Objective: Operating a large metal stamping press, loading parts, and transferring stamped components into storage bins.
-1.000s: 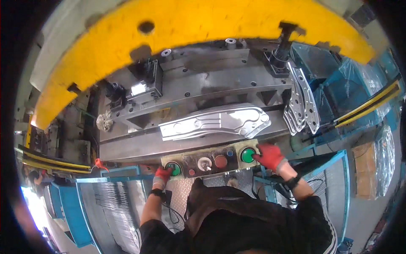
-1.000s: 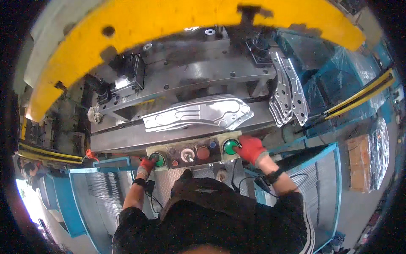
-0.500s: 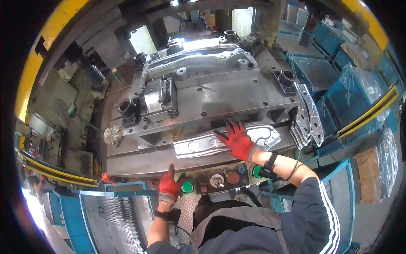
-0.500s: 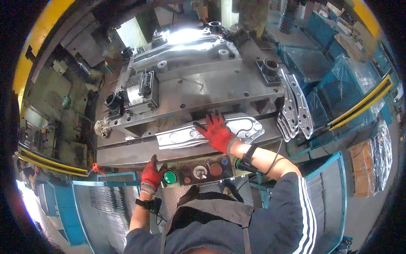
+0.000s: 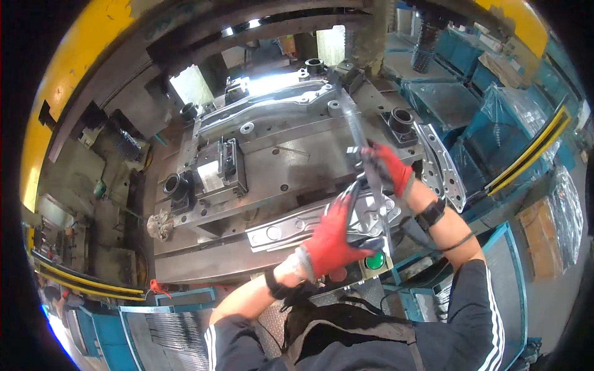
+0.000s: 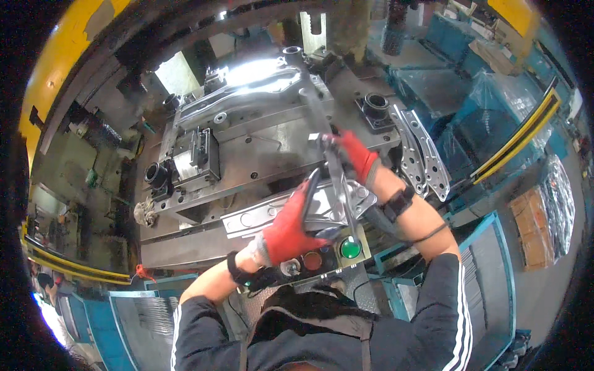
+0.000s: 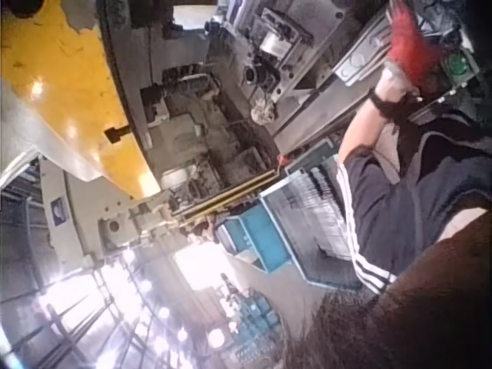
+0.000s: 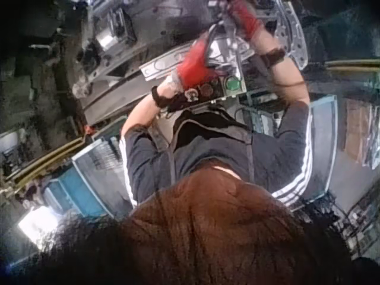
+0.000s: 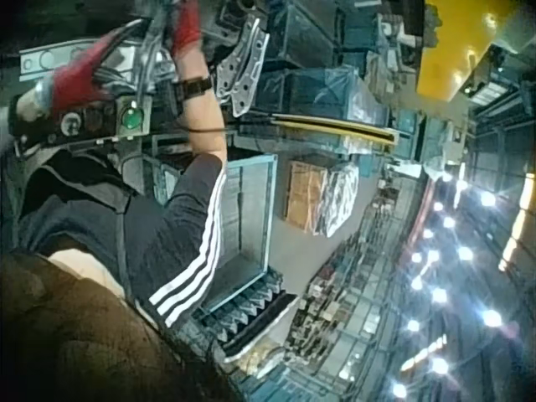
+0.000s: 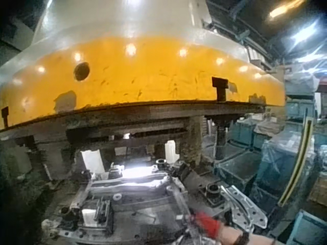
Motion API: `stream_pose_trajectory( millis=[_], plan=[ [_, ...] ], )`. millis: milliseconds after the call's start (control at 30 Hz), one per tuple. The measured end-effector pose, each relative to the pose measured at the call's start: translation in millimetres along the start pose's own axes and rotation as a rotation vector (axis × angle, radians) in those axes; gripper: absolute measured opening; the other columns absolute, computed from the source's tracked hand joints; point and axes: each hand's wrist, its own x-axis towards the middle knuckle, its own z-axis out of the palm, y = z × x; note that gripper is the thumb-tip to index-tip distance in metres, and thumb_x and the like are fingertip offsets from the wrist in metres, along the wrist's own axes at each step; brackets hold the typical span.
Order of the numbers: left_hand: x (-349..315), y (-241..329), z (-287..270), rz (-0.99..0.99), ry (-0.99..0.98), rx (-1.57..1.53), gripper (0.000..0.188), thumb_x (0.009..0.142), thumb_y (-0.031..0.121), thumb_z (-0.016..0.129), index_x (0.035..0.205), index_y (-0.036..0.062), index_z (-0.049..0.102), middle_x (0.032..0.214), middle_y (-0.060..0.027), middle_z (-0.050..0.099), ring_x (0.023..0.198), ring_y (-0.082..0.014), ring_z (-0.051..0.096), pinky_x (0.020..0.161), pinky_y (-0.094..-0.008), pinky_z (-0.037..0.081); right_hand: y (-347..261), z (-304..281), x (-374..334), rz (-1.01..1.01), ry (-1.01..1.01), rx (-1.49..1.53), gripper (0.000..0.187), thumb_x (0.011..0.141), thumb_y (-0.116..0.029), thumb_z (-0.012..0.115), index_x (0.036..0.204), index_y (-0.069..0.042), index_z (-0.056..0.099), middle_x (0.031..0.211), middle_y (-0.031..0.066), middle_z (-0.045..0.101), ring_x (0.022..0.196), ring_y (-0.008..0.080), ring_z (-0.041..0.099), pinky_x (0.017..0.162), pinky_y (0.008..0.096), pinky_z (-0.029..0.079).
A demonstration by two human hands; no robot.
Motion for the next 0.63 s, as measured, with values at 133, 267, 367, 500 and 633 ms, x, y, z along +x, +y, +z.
stream_pose_trajectory(
  millis=[133,267,367,500,633],
  plan=[
    [48,21,12,0.031,0.103,-0.053,0.124,0.058,0.035,0.086,0.145,-0.008,0.01,0.146,-0.0323,0.021,0.136,-0.0444,0.025,0.113,-0.0449,0.025,-39,4,25,0.283,-0.172,0.429,0.036,0.095,-0.026,0.051,0.127,-0.01,0.054,0.102,0.0026,0.065,0.084,0.0167,0.063,0.076,0.0355,0.055],
    [81,29,24,-0.076,0.148,-0.077,0.12,0.064,0.037,0.081,0.144,-0.0107,0.007,0.146,-0.035,0.017,0.137,-0.0474,0.02,0.114,-0.0471,0.021,-44,-17,56,0.35,-0.243,0.491,0.041,0.095,-0.029,0.051,0.133,-0.013,0.051,0.097,0.0041,0.065,0.07,0.0189,0.064,0.07,0.0346,0.058],
    [85,3,60,-0.092,0.239,-0.072,0.116,0.066,0.024,0.078,0.146,-0.0073,0.0,0.149,-0.0333,0.011,0.139,-0.0456,0.018,0.115,-0.0427,0.021,-36,-4,56,0.221,-0.165,0.262,0.038,0.096,-0.03,0.052,0.129,-0.011,0.054,0.087,0.0026,0.064,0.062,0.015,0.062,0.059,0.0309,0.054],
    [67,-37,118,-0.058,0.233,-0.11,0.115,0.071,0.027,0.076,0.146,-0.0077,-0.003,0.15,-0.0345,0.001,0.142,-0.0475,0.005,0.117,-0.0445,0.013,-10,-11,65,0.227,0.021,0.118,0.034,0.096,-0.031,0.05,0.118,-0.007,0.06,0.084,0.0073,0.065,0.065,0.019,0.064,0.062,0.0353,0.055],
    [82,-10,75,-0.19,-0.048,-0.019,0.118,0.071,0.035,0.077,0.147,-0.0074,-0.003,0.152,-0.0334,-0.001,0.142,-0.0474,0.002,0.117,-0.0456,0.012,-13,-28,70,0.432,-0.134,0.252,0.041,0.093,-0.039,0.055,0.124,-0.013,0.052,0.097,0.0209,0.066,0.074,0.0347,0.068,0.064,0.044,0.058]
  ],
)
